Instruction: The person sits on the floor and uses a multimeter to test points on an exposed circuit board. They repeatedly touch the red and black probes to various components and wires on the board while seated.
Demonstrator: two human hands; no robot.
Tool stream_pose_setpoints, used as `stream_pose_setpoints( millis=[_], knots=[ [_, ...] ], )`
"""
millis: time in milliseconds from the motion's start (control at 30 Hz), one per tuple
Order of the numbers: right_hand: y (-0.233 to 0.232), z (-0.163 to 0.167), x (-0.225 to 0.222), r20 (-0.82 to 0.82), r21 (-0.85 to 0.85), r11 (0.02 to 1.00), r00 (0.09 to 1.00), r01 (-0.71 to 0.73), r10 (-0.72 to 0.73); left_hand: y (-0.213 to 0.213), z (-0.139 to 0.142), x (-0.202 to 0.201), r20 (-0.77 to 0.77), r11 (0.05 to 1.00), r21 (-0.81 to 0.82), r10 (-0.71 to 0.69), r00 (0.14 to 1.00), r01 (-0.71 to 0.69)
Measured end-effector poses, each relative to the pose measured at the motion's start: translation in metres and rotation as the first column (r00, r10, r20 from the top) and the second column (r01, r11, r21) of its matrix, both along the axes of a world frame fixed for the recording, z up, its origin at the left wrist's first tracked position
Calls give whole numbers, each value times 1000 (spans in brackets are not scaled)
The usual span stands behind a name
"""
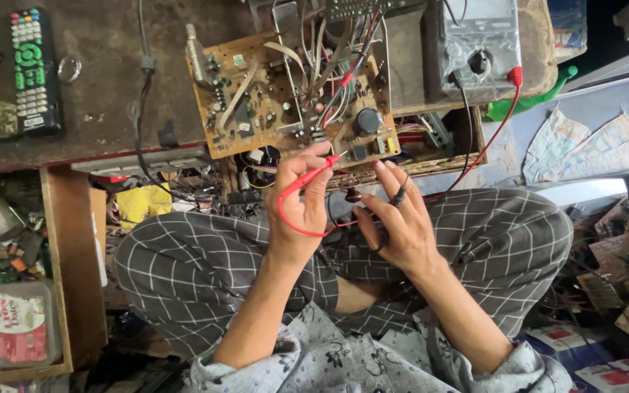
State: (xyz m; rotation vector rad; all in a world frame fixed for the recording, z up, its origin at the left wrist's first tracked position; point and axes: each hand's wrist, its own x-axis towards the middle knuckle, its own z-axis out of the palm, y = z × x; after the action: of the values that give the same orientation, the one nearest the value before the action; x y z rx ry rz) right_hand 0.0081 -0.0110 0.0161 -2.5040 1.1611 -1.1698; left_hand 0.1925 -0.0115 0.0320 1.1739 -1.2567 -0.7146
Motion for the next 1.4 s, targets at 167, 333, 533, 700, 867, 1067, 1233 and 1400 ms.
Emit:
stream_pose_setpoints(
  millis=[167, 333, 533, 700, 867, 1067, 1233, 1400],
  knots=[
    [-7, -7, -1, -38, 7, 1000, 999, -10, 10, -2, -5, -6, 255, 996, -85, 24, 967, -3],
    [-14, -11, 3, -19, 1, 1000, 1000, -16, 16, -9, -12, -6, 251, 996, -91, 25, 968, -3],
    [-14, -19, 3, -49, -13, 1000, 999, 9, -10, -9, -22, -6, 313, 988, -153, 58, 948, -9],
    [-17, -24, 6, -2, -32, 999, 999, 41, -41, -14, -29, -4, 360, 966, -258, 84, 929, 13],
    [-22, -23, 5, 108, 35, 995, 989, 96, -99, -16, -29, -5, 338, 966, -259, 81, 938, 10],
    [-31, -20, -4, 305, 280, 945, 917, 171, -256, -13, -21, 18, -58, 947, -217, 228, 972, -235],
    [-38, -25, -5, 514, 443, 894, 800, 62, -310, -56, -33, 67, -245, 924, -22, 365, 898, -381],
    [-46, -32, -11, 586, 461, 886, 737, 40, -338, -72, -44, 68, 71, 873, -28, 487, 871, -486]
  ],
)
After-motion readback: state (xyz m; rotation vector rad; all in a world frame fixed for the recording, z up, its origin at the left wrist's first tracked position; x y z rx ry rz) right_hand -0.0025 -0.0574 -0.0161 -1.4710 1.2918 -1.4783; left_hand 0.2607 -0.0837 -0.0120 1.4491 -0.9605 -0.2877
